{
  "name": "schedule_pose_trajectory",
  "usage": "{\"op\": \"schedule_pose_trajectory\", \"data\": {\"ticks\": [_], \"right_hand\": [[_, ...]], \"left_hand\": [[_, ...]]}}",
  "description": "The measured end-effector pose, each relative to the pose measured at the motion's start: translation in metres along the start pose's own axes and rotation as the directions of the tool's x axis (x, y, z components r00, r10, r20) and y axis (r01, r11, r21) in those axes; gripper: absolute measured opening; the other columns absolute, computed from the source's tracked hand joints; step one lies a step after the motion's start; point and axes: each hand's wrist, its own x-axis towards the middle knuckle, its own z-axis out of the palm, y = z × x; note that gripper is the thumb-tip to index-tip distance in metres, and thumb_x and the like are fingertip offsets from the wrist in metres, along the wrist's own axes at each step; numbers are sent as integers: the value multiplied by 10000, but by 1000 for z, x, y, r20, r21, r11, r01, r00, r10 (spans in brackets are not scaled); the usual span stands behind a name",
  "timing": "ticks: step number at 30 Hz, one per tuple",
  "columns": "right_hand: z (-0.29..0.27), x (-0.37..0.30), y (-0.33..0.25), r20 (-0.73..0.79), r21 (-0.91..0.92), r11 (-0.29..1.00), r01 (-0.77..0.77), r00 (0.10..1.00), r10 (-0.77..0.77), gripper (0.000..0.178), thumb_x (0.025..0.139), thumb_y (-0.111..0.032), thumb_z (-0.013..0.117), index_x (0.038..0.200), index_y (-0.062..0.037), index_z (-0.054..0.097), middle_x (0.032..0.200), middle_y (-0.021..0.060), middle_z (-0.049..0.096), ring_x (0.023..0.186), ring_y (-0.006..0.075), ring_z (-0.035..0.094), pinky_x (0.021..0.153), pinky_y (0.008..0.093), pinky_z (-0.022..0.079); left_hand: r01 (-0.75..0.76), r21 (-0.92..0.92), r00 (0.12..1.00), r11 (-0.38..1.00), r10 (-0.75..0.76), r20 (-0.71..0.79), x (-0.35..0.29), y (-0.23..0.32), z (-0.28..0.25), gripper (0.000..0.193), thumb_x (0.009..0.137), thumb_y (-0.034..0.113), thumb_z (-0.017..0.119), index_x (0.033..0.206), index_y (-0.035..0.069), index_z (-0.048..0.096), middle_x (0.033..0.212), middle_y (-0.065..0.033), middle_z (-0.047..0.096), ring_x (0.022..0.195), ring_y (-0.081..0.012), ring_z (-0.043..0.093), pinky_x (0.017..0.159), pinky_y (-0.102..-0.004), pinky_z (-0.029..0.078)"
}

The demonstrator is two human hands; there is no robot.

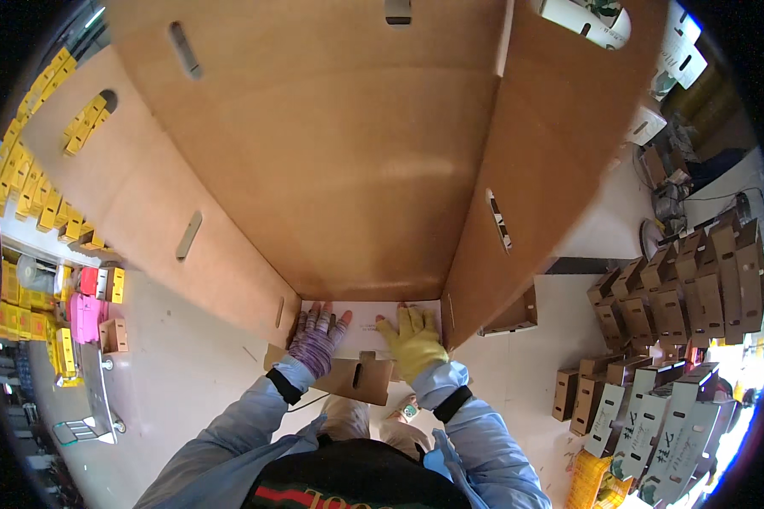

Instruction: The person is assembling cardboard boxes for packing mangoes by folding flat cardboard sheets.

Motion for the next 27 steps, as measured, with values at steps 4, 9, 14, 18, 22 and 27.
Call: {"op": "schedule_pose_trajectory", "data": {"ticks": [4, 9, 14, 18, 22, 27], "right_hand": [[-46, 20, 6, 98, 191, 981, 19, 994, -39, 540, 705, -306, 703, 1204, -145, 574, 1246, 222, 515, 1212, 395, 414, 1026, 539, 288], [-112, 35, 5, -207, 114, 984, -137, 965, 158, 572, 643, -354, 746, 1138, -109, 598, 1244, 213, 501, 1216, 390, 405, 994, 617, 271], [-48, 33, -58, -346, 643, 673, 365, 923, -169, 556, 668, -223, 747, 1181, -97, 573, 1271, 203, 498, 1239, 413, 432, 1021, 522, 384], [-34, 25, -120, -302, 832, 337, 441, 869, -391, 500, 669, -91, 676, 1154, -47, 563, 1188, 182, 546, 1098, 354, 560, 884, 392, 519], [17, -22, -110, -196, 847, 406, 342, 912, -359, 379, 730, -73, 633, 1105, -52, 584, 1067, 156, 592, 950, 325, 610, 772, 379, 525], [-8, -112, -16, 54, 617, 765, -184, 980, 192, 263, 747, -61, 625, 1008, -86, 638, 901, 109, 659, 824, 280, 652, 695, 361, 528]], "left_hand": [[-149, -146, 973, 978, 171, 153, 10, -34, -34, 762, 776, 300, 617, 1457, 158, 307, 1479, -237, 283, 1353, -391, 308, 1104, -467, 259], [-106, -429, 842, 897, 311, 442, 46, -87, -89, 880, 768, 609, 615, 1435, 107, 337, 1406, -209, 420, 1299, -346, 409, 1091, -386, 310], [-4, -531, 997, 847, 45, 64, 95, -51, -141, 991, 780, 653, 575, 1465, 33, 217, 1487, -209, 289, 1367, -338, 309, 1111, -410, 274], [213, -475, 961, 854, -270, -54, 153, -15, -174, 823, 827, 480, 605, 1457, 110, 227, 1413, -183, 396, 1289, -340, 406, 1041, -454, 357], [190, -380, 980, 905, -201, 11, 202, -8, -136, 384, 877, 324, 563, 1215, 147, 524, 1203, -113, 589, 1077, -324, 583, 873, -473, 478], [-198, -306, 910, 931, 58, -411, 104, 29, -83, 191, 864, 304, 551, 836, 126, 614, 840, -76, 615, 853, -286, 629, 781, -452, 492]]}}
